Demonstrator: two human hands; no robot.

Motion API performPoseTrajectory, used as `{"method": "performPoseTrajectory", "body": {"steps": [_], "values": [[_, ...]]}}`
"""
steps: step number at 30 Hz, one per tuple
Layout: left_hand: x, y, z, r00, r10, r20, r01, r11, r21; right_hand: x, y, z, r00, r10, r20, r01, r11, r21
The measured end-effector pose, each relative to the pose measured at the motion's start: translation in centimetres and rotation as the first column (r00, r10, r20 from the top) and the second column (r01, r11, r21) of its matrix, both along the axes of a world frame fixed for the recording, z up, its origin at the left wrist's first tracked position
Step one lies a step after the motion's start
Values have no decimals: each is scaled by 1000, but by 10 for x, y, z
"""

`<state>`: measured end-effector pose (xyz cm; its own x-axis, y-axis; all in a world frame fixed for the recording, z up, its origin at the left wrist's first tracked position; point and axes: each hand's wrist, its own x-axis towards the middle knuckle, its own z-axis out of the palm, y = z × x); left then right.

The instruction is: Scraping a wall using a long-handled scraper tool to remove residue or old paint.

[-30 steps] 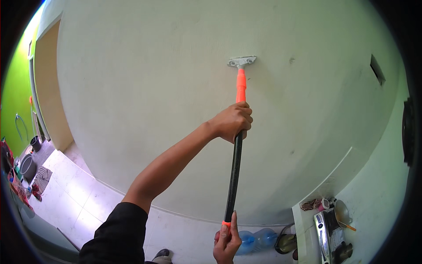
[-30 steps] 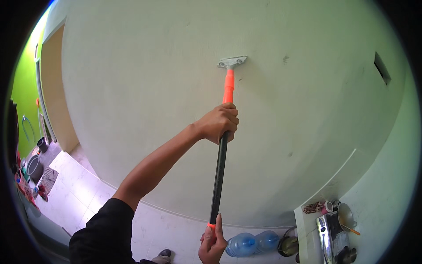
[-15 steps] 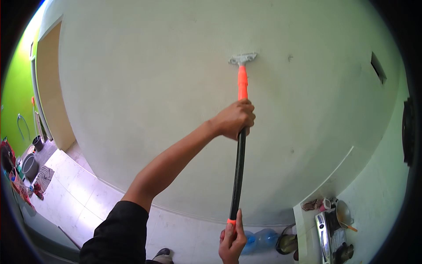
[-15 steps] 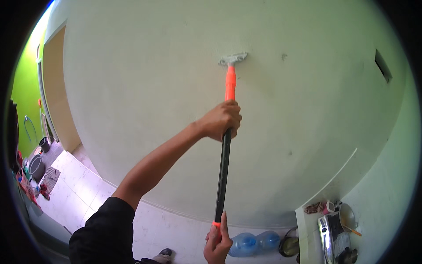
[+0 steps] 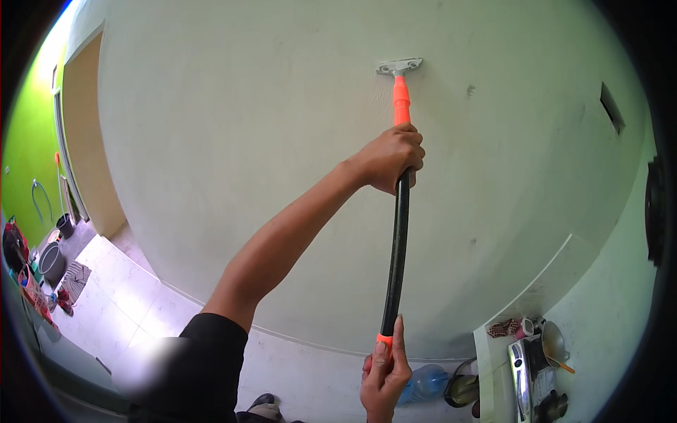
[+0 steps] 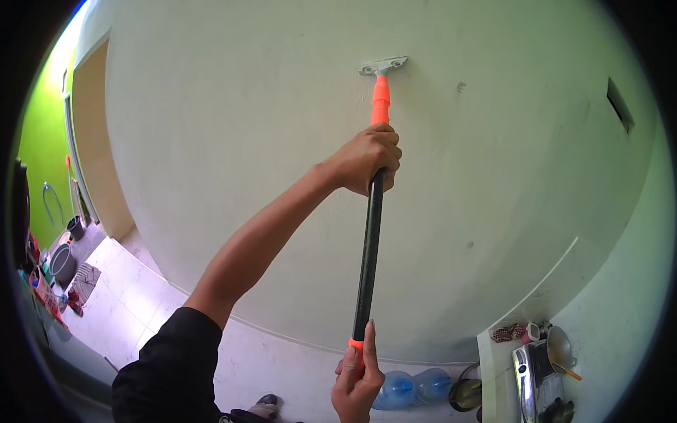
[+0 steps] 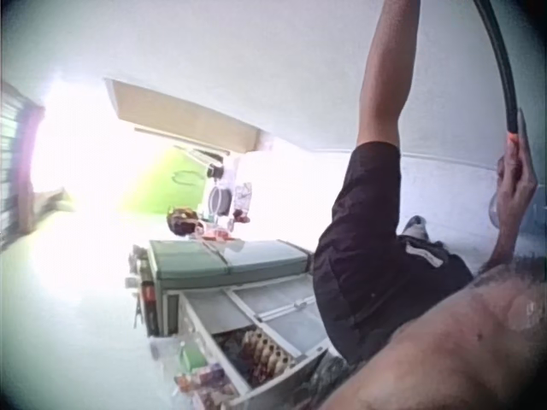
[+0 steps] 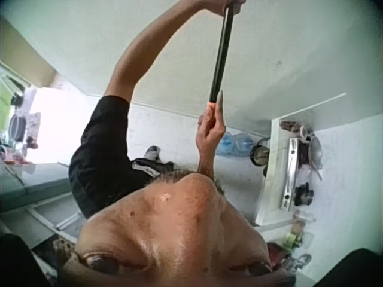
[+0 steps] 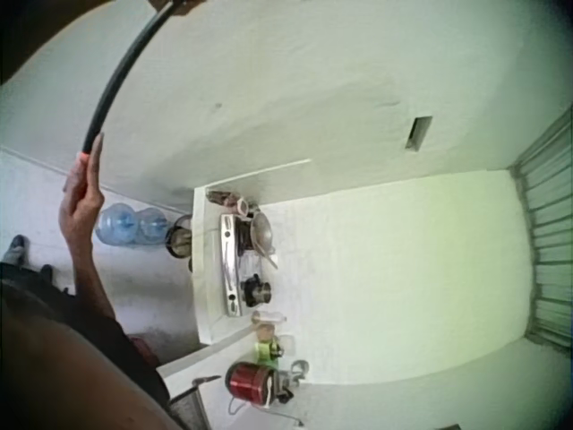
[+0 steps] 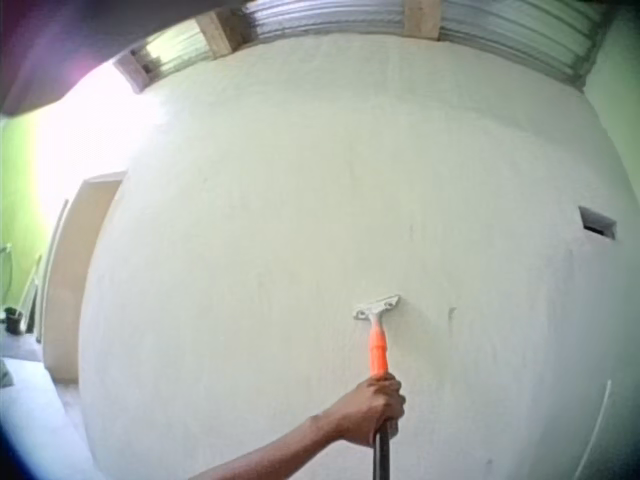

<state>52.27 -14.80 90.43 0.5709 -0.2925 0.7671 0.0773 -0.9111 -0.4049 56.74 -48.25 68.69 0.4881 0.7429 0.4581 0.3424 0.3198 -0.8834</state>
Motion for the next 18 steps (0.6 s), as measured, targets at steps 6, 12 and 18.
{"method": "performPoseTrajectory", "body": {"steps": [6, 12, 18], "values": [[2, -4, 21, 993, -16, -113, 12, 999, -32, 8, 9, 13, 995, 54, 79, -57, 998, 34], [-1, -7, 27, 986, 8, -167, -1, 999, 44, 7, 11, 12, 997, 76, 18, -77, 995, 62], [5, 4, 40, 992, 126, 28, -128, 982, 136, 23, 22, 21, 997, 23, 69, -24, 1000, 19]]}}
